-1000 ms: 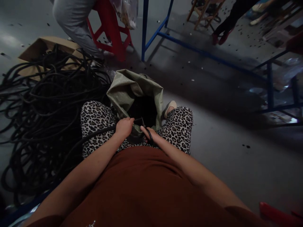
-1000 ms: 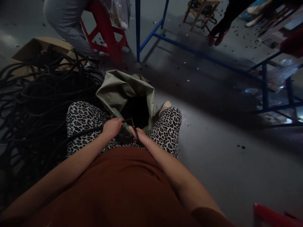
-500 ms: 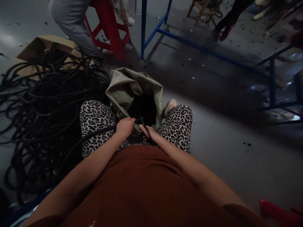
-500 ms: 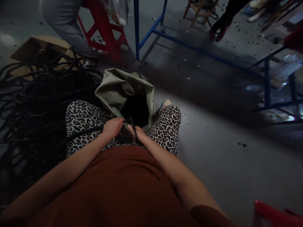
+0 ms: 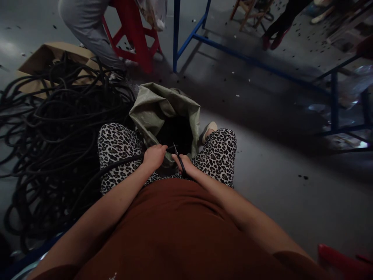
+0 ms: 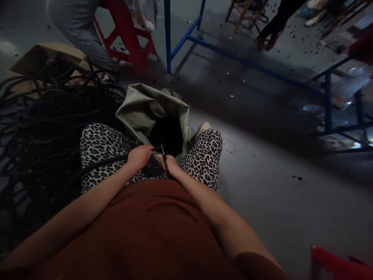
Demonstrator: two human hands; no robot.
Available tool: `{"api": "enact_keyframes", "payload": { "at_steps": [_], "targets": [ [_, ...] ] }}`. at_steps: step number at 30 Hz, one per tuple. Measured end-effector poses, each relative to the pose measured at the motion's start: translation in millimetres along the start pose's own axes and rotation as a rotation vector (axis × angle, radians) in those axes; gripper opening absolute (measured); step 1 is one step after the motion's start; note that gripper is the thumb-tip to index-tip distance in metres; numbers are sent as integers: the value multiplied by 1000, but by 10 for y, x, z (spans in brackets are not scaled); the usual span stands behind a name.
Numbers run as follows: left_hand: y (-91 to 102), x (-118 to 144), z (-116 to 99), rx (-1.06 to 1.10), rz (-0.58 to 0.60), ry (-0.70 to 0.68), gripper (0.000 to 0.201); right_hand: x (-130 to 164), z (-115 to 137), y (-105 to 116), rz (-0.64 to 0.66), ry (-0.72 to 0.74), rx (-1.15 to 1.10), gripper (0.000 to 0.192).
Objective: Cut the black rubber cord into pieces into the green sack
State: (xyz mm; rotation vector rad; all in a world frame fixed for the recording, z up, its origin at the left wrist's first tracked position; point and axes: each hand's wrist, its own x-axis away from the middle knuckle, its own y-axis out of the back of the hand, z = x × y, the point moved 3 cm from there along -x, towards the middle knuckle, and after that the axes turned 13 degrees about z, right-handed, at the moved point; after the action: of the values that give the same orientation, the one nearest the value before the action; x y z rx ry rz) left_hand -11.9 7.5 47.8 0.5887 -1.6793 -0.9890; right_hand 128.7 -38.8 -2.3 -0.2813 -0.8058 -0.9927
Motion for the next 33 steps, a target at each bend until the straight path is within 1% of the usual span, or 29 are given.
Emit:
{"api": "enact_keyframes", "payload": {
  "at_steps": [6, 11, 14, 17, 20, 24, 28, 31, 33],
  "targets": [
    [-25, -23, -5, -9, 3, -15, 33, -20, -25, 2, 6, -23, 8, 56],
    [-40, -35, 7, -17, 6, -19, 32, 3, -12, 18, -25, -50, 23, 51],
    [-46, -39, 22, -14, -13, -16, 32, 31, 12, 31, -39, -62, -18, 51],
    [-40, -38, 35, -14, -23, -9, 31, 58, 21, 38, -40, -87, -111, 50],
    [-24, -33, 49, -4, -29, 12, 32, 64, 4, 14, 26, -111, -199, 51],
    [-8, -32, 56, -1, -45, 24, 32, 36, -25, -45, 136, -97, -250, 52],
    [-2, -23, 44, -2, -49, 18, 32, 11, -21, -72, 168, -79, -226, 53],
    [3, -13, 27, 1, -26, 24, 32, 15, 10, -77, 187, -47, -207, 53],
    [7, -8, 15, 2, -10, 29, 32, 29, 30, -73, 180, -51, -216, 52]
  ]
}}
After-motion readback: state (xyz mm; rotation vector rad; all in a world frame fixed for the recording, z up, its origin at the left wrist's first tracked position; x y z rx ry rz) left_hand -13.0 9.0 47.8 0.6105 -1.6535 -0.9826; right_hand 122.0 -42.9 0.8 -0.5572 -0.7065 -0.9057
